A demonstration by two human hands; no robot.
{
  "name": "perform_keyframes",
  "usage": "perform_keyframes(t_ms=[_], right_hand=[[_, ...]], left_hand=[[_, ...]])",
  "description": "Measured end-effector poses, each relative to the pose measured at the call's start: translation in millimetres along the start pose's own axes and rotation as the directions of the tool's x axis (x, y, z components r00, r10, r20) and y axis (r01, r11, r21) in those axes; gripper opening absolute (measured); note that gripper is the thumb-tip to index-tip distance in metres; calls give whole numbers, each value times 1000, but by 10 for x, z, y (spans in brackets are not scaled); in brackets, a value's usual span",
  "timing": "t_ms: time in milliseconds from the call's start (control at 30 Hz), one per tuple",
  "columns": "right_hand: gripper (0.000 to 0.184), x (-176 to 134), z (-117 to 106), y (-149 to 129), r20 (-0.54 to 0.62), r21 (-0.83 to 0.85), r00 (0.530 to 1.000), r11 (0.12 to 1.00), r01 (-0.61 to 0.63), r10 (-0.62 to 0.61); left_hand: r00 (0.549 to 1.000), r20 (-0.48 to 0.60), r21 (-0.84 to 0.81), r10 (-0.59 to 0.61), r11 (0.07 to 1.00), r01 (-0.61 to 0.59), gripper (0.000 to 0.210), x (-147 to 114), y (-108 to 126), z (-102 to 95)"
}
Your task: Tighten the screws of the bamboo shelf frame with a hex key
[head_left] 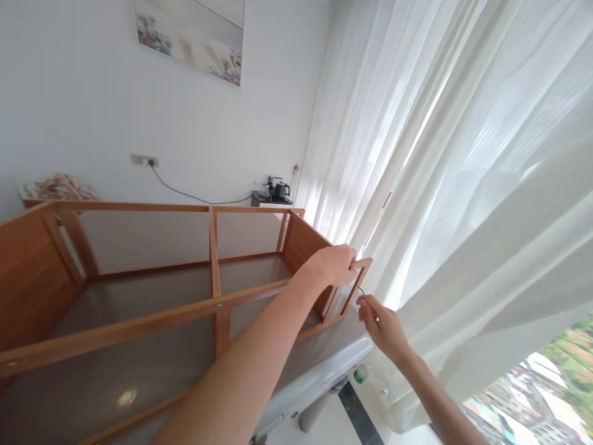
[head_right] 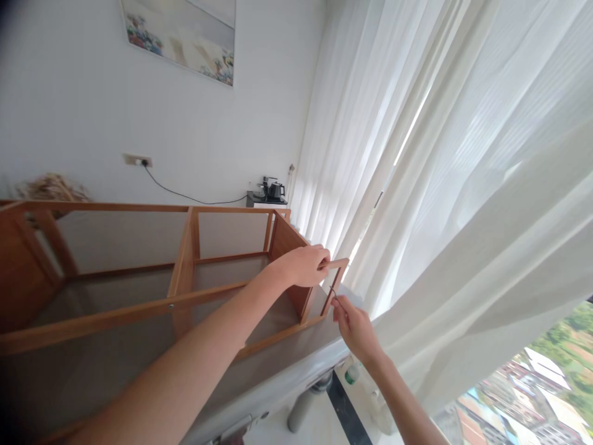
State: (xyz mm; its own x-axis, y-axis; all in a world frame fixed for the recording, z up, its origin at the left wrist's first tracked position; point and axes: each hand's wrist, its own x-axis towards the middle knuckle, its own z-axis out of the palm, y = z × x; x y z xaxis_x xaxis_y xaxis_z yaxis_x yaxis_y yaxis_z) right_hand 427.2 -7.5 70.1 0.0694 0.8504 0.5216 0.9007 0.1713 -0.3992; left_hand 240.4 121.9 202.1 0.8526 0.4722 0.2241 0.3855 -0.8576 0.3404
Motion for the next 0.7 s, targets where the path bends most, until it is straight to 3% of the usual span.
perform_keyframes(t_ms=[167,300,467,700], right_hand=[[40,-299,781,22,-38,179,996,981,-70,78],[44,-332,1247,-160,-89,199,994,979,-43,62],[44,-208,1509,-363,-111,162,992,984,71,-54],[27,-177,1613,-252,-136,31,973,981,192,-186]], left_hand=[[1000,6,35,17,999,-17,26,-8,8,-6],[1000,18,56,15,998,-16,29,50,-2,23],[997,68,140,-30,990,20,24,207,-44,94],[992,126,335,14,941,-56,33,254,14,136]])
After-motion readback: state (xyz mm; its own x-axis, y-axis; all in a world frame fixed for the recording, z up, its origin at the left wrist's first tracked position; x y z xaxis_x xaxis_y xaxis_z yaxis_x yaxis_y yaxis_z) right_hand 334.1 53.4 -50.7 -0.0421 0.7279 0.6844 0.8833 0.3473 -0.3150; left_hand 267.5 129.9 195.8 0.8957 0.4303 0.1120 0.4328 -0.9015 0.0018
